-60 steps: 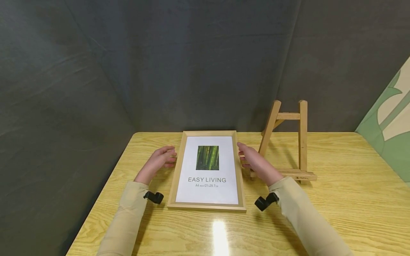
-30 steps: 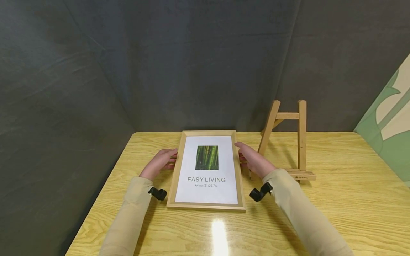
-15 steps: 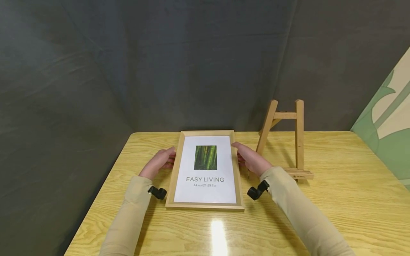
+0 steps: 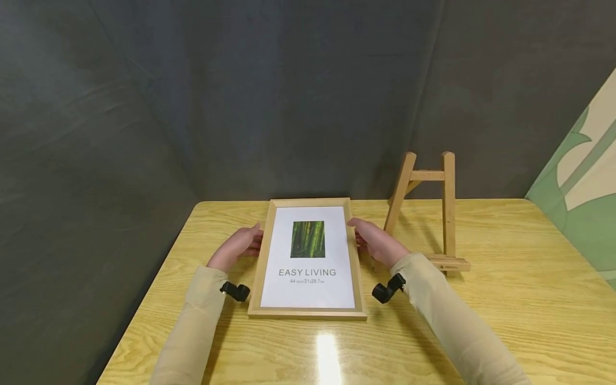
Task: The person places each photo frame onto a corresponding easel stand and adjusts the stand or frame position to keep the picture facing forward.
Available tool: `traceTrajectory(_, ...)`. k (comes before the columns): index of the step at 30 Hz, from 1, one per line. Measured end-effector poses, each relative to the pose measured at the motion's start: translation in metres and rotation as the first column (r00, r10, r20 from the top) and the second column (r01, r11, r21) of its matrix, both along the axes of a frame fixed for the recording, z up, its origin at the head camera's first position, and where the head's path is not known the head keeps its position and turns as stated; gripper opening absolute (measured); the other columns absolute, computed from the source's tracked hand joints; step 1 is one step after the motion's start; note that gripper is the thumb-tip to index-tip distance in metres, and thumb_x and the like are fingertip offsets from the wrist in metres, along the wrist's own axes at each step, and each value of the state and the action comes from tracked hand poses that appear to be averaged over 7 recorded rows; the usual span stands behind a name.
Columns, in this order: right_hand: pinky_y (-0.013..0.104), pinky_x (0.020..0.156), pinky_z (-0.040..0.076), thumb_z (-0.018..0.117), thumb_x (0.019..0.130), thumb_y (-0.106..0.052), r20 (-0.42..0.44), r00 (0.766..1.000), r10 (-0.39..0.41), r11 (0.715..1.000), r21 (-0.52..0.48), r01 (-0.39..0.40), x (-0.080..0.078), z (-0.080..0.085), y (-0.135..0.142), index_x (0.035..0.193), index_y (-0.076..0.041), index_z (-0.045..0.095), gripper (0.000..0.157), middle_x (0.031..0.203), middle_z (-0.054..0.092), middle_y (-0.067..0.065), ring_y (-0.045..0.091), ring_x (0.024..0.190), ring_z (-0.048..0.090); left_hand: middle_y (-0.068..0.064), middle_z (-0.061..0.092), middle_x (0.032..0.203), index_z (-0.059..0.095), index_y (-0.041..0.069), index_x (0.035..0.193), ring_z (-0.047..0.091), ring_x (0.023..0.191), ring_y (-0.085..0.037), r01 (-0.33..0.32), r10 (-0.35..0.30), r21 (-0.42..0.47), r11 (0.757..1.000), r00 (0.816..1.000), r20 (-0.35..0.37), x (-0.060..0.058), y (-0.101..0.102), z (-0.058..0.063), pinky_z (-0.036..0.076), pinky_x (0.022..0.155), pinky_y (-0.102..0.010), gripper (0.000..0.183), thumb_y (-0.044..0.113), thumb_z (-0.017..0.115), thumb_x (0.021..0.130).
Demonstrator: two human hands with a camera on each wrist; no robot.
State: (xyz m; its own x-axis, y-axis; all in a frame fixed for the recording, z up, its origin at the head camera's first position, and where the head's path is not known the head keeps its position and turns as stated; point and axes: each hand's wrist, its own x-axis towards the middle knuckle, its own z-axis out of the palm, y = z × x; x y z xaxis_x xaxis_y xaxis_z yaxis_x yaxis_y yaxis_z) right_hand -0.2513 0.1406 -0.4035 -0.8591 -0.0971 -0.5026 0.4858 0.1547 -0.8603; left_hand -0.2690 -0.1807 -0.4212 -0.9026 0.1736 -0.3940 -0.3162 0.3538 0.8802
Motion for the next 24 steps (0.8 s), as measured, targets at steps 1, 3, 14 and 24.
traceTrajectory(1,0.034,0.087,0.031,0.040,0.100,-0.027,-0.007,1.000,0.011,1.000,0.000,-0.011,0.0001,-0.0008,-0.0001,0.136,0.005,0.038,0.048,0.113,0.037,0.015,0.027,0.105,0.037,-0.024,0.052,0.127,0.042,-0.009,0.138,0.055,0.110,-0.032,0.003,-0.003,-0.005,1.000,1.000,-0.003,0.0005,-0.0008,-0.0005,0.048,0.092,-0.040,0.054,0.032,0.025,0.107)
traceTrajectory(3,0.034,0.087,0.031,0.040,0.100,-0.026,-0.015,1.000,0.011,1.000,0.001,-0.011,0.0007,-0.0013,-0.0002,0.134,0.005,0.040,0.046,0.112,0.038,0.015,0.027,0.105,0.037,-0.021,0.053,0.126,0.044,-0.007,0.138,0.055,0.109,-0.030,0.014,-0.014,-0.033,0.999,1.000,-0.014,0.0011,-0.0021,-0.0020,0.048,0.091,-0.039,0.053,0.032,0.025,0.107)
traceTrajectory(14,0.029,0.074,0.032,0.042,0.100,-0.028,-0.023,1.000,-0.008,0.998,0.056,0.009,0.0026,0.0003,0.0001,0.122,0.005,0.045,0.040,0.089,0.038,0.011,0.022,0.082,0.039,-0.019,0.056,0.124,0.045,-0.001,0.139,0.059,0.105,-0.025,-0.026,0.024,-0.036,0.999,0.999,-0.048,0.0040,-0.0057,-0.0052,0.049,0.090,-0.036,0.044,0.025,0.034,0.106)
traceTrajectory(24,0.029,0.077,0.034,0.040,0.100,-0.022,-0.053,0.999,0.006,1.000,0.015,-0.005,0.0015,-0.0024,0.0004,0.129,0.006,0.047,0.041,0.087,0.045,0.007,0.019,0.077,0.042,-0.019,0.059,0.122,0.043,0.001,0.142,0.062,0.102,-0.025,-0.103,0.101,-0.038,0.994,0.994,-0.052,0.0076,-0.0042,-0.0006,0.052,0.085,-0.038,0.045,0.019,0.047,0.102)
